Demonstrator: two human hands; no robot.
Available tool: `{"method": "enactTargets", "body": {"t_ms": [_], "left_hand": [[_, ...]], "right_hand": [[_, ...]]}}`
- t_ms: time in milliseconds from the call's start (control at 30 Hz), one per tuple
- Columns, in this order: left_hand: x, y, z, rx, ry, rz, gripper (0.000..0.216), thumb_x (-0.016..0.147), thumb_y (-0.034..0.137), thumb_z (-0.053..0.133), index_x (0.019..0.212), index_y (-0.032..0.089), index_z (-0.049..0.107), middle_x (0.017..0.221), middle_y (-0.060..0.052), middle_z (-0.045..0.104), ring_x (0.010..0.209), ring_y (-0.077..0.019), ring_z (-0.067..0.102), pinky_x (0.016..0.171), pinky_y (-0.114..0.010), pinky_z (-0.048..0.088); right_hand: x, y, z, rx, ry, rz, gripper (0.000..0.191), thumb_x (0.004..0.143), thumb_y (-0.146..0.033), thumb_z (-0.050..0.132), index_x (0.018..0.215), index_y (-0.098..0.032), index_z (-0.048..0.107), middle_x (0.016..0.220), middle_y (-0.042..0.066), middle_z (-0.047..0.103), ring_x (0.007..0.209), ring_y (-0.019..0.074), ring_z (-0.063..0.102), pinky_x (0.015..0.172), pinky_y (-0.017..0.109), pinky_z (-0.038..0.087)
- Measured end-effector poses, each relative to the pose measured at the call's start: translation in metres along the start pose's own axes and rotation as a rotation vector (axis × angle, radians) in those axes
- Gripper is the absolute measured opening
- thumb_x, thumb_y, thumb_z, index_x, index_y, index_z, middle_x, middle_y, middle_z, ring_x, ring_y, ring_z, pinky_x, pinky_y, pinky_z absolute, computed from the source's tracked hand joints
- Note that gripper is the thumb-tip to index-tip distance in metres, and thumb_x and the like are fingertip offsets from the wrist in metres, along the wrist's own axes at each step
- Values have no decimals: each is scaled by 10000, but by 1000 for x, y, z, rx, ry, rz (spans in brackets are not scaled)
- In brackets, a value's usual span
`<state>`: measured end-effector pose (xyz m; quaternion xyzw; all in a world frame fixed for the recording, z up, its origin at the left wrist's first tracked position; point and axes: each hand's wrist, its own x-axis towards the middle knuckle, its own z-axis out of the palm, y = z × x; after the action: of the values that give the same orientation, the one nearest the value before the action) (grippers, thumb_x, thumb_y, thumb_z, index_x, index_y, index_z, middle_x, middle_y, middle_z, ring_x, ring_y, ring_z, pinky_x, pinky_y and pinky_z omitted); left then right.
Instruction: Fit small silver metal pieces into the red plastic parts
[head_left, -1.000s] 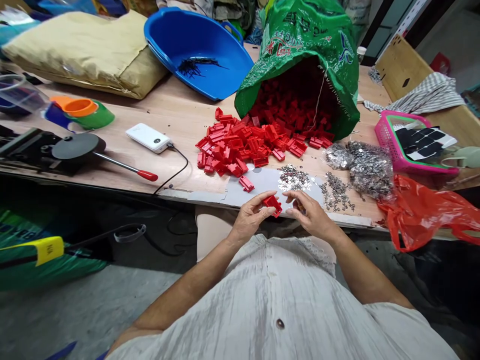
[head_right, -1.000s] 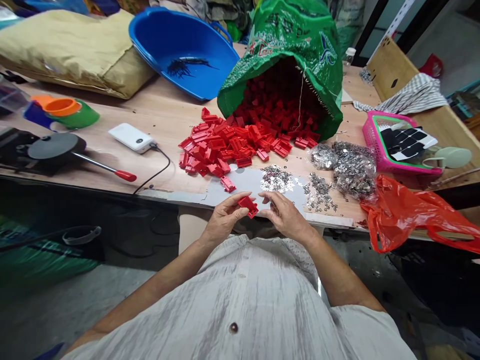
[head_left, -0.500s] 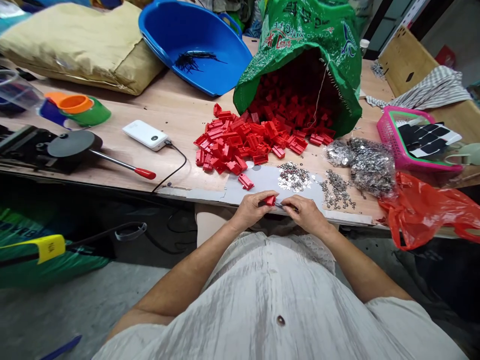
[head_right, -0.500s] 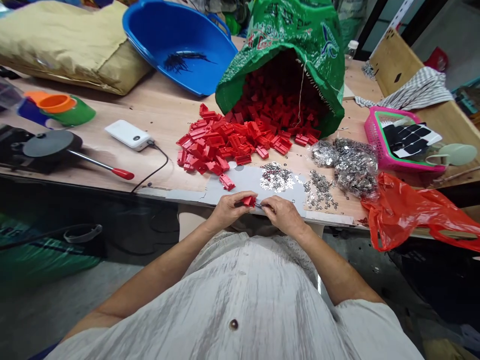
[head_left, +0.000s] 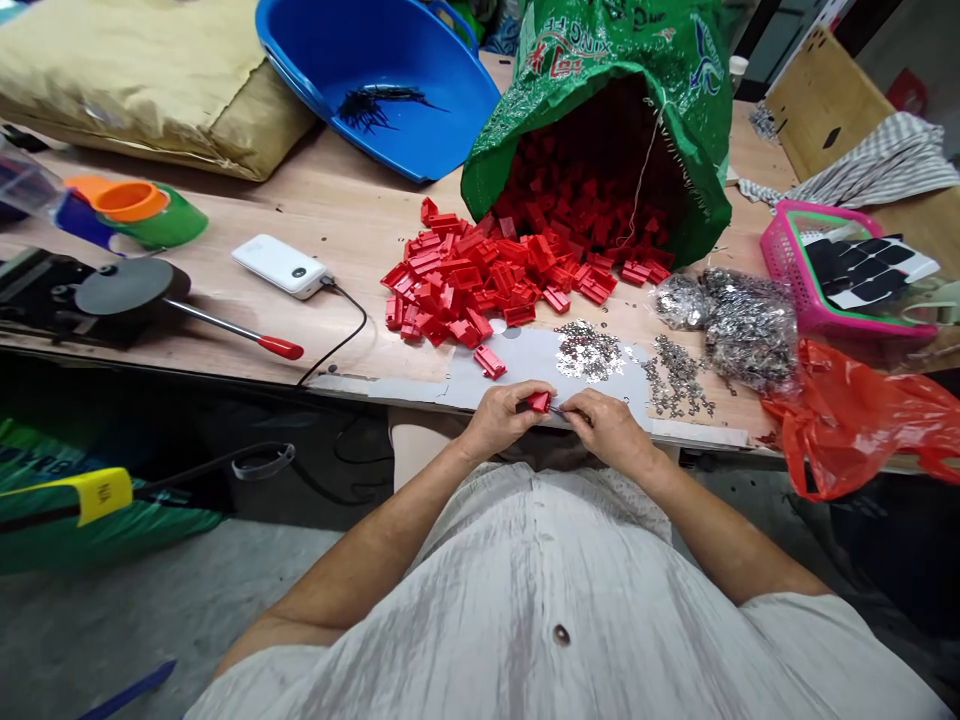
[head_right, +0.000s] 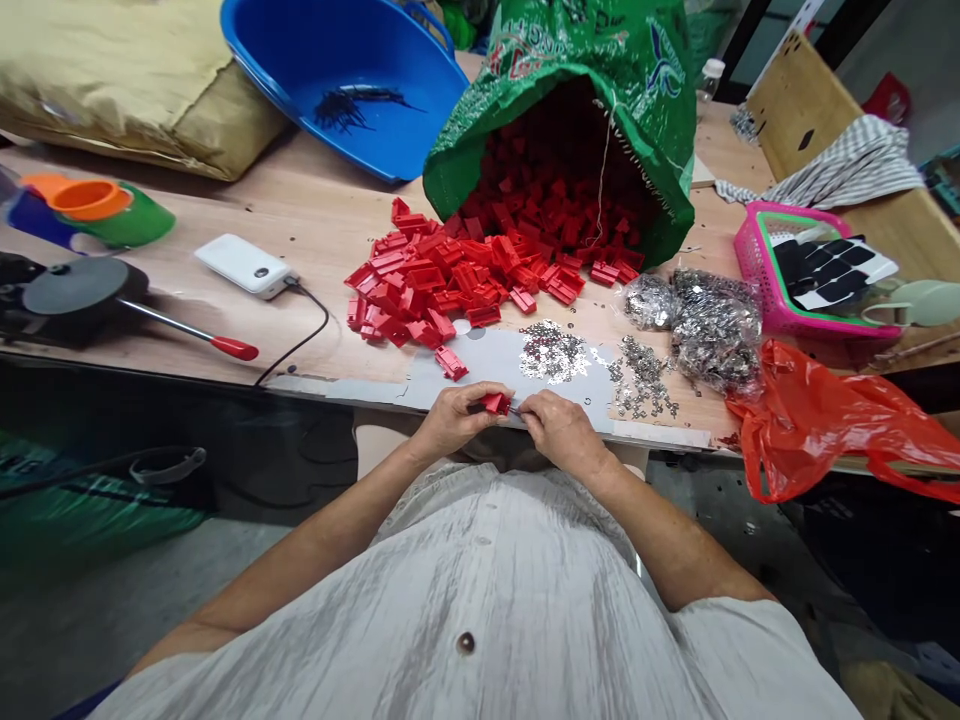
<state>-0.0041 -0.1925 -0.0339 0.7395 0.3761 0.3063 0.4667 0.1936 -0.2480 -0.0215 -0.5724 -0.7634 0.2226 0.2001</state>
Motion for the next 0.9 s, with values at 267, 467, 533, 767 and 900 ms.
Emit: {"method": "enactTargets", "body": {"t_ms": [267,467,533,767,900], "left_hand": [[0,0,2,-22,17,-42,270,700,225,745,968,220,719,888,-12,737,794,-179,646,785,-277,466],[-10,14,5,-489,166,-129,310,715,291,782,969,214,621,946,-11,684,908,-173,656,848,-292,482],[-14,23,6,-781,194,-201,306,753,325,763,963,214,571,954,-2,677,931,-169,676,890,-315,489],[-24,52,11,-1282,148,-441,236,814,297,719,739,173,533,772,8,671,770,-109,665,872,-277,534],[-27,56,16,-1331,196,-521,148,870,280,652,794,161,608,819,-16,682,780,-117,657,940,-321,535]], "right_hand": [[3,-14,2,-51,-20,86,127,918,-170,523,957,-212,637,917,53,660,868,186,611,768,290,449],[-7,-10,-13,282,32,1,189,971,-219,416,1118,-198,532,945,45,653,852,163,609,783,288,456],[-10,-14,-19,386,-19,-27,273,991,-237,376,1246,-215,472,806,-8,645,752,143,606,762,275,458],[-12,-33,-22,322,-65,-84,381,1006,-358,394,1375,-287,463,682,-43,619,628,137,598,656,249,453],[-13,-36,-21,250,-1,-117,360,1000,-359,405,1335,-286,517,960,16,723,776,163,671,729,275,500]]}}
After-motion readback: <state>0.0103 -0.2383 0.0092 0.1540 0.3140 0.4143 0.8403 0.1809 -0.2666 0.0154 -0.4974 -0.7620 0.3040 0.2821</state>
